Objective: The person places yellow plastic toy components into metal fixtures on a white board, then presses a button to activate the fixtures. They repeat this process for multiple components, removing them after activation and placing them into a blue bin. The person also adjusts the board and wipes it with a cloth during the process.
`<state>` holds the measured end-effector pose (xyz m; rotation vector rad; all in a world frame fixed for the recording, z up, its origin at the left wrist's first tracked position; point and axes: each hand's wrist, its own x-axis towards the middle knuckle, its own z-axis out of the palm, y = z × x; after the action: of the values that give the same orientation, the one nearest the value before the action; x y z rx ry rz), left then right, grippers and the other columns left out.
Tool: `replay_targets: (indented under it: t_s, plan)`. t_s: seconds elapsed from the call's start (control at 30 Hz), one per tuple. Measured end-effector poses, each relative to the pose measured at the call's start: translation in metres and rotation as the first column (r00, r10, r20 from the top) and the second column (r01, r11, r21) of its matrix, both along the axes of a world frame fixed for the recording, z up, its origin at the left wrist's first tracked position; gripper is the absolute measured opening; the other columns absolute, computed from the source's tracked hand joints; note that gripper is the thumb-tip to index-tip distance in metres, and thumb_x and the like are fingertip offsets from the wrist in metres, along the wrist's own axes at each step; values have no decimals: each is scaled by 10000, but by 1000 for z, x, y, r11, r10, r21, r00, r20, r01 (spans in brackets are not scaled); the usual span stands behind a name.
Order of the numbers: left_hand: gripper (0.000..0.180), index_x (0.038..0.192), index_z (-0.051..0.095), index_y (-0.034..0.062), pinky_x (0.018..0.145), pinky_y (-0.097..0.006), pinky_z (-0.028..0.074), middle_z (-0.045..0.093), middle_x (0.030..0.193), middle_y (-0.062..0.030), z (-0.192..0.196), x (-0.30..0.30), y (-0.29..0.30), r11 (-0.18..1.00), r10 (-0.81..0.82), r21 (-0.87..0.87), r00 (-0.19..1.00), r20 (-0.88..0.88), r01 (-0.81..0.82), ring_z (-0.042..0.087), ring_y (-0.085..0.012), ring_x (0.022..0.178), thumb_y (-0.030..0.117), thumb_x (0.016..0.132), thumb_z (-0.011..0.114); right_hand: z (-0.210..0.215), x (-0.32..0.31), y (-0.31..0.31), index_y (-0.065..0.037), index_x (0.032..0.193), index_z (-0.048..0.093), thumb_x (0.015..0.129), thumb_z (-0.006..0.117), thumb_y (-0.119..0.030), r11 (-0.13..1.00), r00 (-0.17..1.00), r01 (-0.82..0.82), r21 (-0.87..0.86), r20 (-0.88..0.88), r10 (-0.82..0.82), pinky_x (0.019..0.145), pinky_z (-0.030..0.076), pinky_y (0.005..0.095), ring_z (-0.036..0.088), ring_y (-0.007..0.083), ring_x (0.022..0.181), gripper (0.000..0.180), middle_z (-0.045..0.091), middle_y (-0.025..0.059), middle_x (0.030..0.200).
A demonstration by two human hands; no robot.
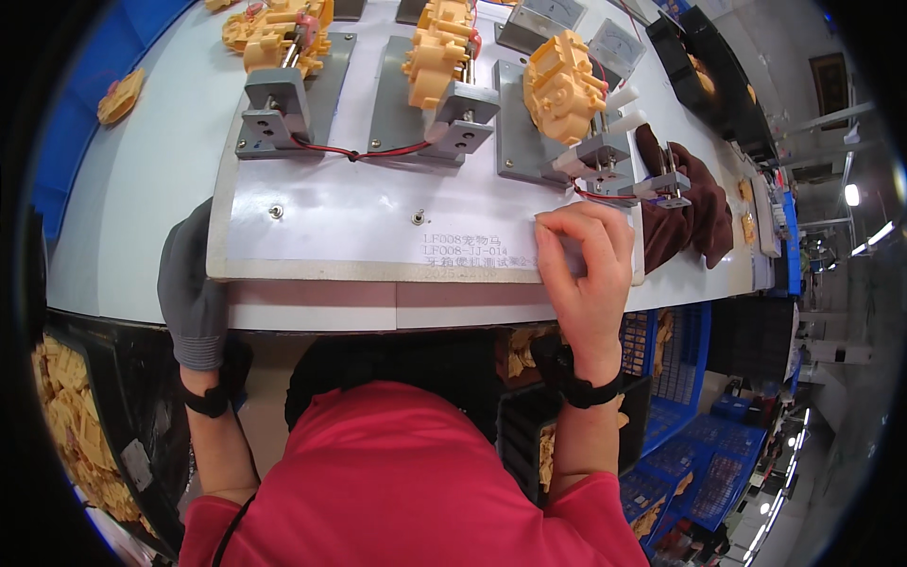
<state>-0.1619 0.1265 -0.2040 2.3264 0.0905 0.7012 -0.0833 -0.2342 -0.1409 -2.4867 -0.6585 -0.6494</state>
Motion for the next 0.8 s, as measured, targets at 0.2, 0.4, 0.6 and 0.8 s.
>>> replay_targets:
  t_s: [0.2,0.4,0.6,0.8]
  plan:
    - [346,1243,645,61,889,-381,497,669,1064,-149,4,0,-4,1000,18,9,1000,7,-18,647,-299,987,76,903,579,17,-13,44,-76,1098,706,809,764,-75,994,994,-105,-9,-32,104,896,436,356,563,257,992,294,631,77,1039]
    - [308,1217,656,57,819,-366,506,672,1024,-140,4,1,-4,1000,5,23,998,63,-7,653,-288,920,72,915,592,9,-8,69,-70,1026,726,810,755,-55,983,982,-176,-43,-69,173,797,428,361,561,245,890,219,624,62,950]
    - [291,1193,669,59,783,-357,508,678,979,-127,6,1,-7,999,43,16,998,50,-44,657,-274,889,56,907,616,6,-2,79,-81,970,725,806,759,-51,980,976,-189,61,-97,194,769,439,353,568,242,867,170,624,59,915]
    - [299,1199,667,64,785,-357,508,679,982,-126,4,1,-6,999,31,26,997,73,-33,657,-273,888,58,903,623,1,1,80,-86,900,707,796,771,-58,979,979,-190,79,-54,195,748,445,349,578,239,829,126,626,48,862]
